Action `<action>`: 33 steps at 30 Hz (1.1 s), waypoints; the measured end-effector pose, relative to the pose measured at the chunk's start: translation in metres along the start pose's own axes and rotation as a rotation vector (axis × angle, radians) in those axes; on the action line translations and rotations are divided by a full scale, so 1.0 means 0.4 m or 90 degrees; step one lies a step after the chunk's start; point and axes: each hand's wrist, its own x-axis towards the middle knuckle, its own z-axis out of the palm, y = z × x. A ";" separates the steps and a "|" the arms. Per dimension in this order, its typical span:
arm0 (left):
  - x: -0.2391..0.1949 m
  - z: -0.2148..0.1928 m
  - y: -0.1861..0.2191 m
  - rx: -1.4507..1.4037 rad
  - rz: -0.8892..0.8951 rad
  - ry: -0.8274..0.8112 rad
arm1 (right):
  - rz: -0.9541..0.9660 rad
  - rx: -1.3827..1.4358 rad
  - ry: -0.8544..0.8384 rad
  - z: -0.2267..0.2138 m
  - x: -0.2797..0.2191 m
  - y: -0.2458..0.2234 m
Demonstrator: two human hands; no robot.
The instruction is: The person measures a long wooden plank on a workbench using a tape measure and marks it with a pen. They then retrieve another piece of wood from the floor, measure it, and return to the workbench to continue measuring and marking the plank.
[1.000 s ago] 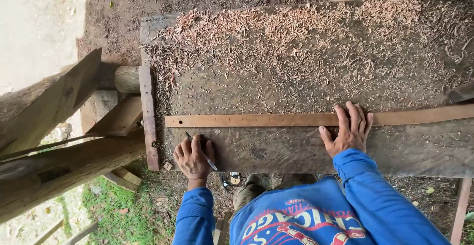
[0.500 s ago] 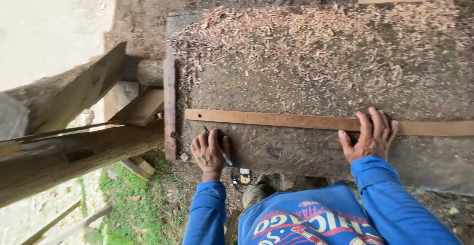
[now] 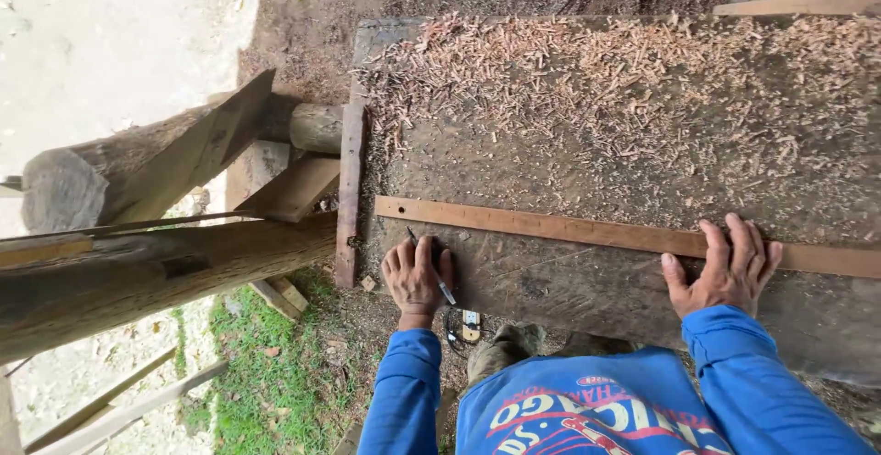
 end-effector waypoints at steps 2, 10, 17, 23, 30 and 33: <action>0.000 -0.001 -0.003 -0.004 -0.001 -0.002 | -0.002 -0.008 0.000 -0.002 0.006 -0.006; -0.008 0.011 -0.008 0.005 0.005 -0.001 | -0.007 -0.027 0.002 -0.009 0.016 -0.012; -0.017 0.023 -0.014 0.021 -0.004 -0.010 | -0.010 -0.016 -0.008 -0.007 0.017 -0.008; -0.017 0.018 -0.007 0.011 -0.009 -0.013 | -0.006 -0.009 -0.015 -0.012 0.015 -0.005; -0.012 0.013 -0.005 0.018 -0.015 -0.014 | -0.006 -0.011 -0.011 -0.010 0.012 -0.009; -0.017 0.022 -0.012 0.022 -0.022 -0.029 | 0.003 -0.012 -0.018 -0.004 0.008 -0.004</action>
